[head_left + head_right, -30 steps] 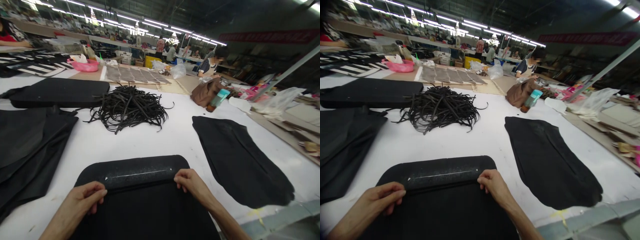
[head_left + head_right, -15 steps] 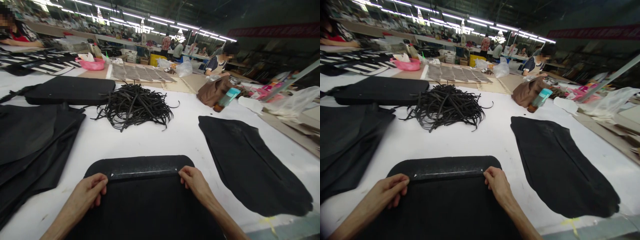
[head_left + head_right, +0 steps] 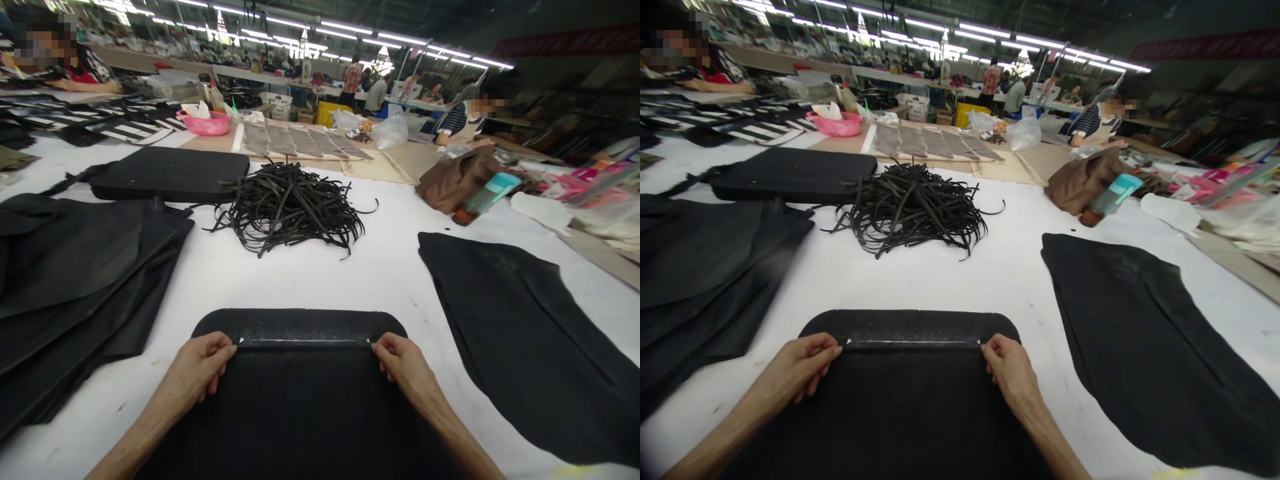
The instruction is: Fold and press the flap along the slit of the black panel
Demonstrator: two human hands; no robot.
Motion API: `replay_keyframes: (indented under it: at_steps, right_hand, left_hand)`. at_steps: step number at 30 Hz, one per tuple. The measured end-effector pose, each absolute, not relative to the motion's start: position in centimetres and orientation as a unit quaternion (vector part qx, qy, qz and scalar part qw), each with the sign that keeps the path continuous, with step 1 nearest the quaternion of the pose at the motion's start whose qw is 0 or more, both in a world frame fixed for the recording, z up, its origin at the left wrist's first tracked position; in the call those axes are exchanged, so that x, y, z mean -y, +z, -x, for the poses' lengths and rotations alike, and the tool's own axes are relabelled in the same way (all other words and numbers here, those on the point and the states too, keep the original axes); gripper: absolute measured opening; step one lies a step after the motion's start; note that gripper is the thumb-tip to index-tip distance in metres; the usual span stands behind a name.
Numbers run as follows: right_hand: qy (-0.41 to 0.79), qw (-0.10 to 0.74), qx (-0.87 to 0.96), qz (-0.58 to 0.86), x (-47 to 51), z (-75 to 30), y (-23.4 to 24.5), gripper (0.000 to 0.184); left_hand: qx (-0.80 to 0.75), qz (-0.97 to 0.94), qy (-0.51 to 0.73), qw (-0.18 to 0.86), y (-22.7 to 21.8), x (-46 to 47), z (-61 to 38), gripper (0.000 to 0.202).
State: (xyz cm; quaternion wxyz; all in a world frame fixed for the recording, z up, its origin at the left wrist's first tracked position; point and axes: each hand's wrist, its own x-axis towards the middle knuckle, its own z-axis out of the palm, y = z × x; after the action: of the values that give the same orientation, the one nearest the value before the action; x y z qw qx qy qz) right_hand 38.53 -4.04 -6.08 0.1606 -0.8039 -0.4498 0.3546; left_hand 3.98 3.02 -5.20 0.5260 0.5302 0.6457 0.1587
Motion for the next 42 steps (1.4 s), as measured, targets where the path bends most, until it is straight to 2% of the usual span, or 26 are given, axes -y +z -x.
replay_keyframes:
  at_steps: [18,42]
  right_hand:
    - [0.397,0.124,0.465,0.781,4.0,-40.3,-8.0,0.034]
    - [0.371,0.126,0.474,0.788,4.3,-39.4,-7.1,0.031]
  left_hand:
    - [-0.650,-0.518,0.192,0.522,-4.7,-2.7,-4.3,0.015]
    - [-0.665,-0.527,0.159,0.505,-6.0,-3.2,-4.2,0.015]
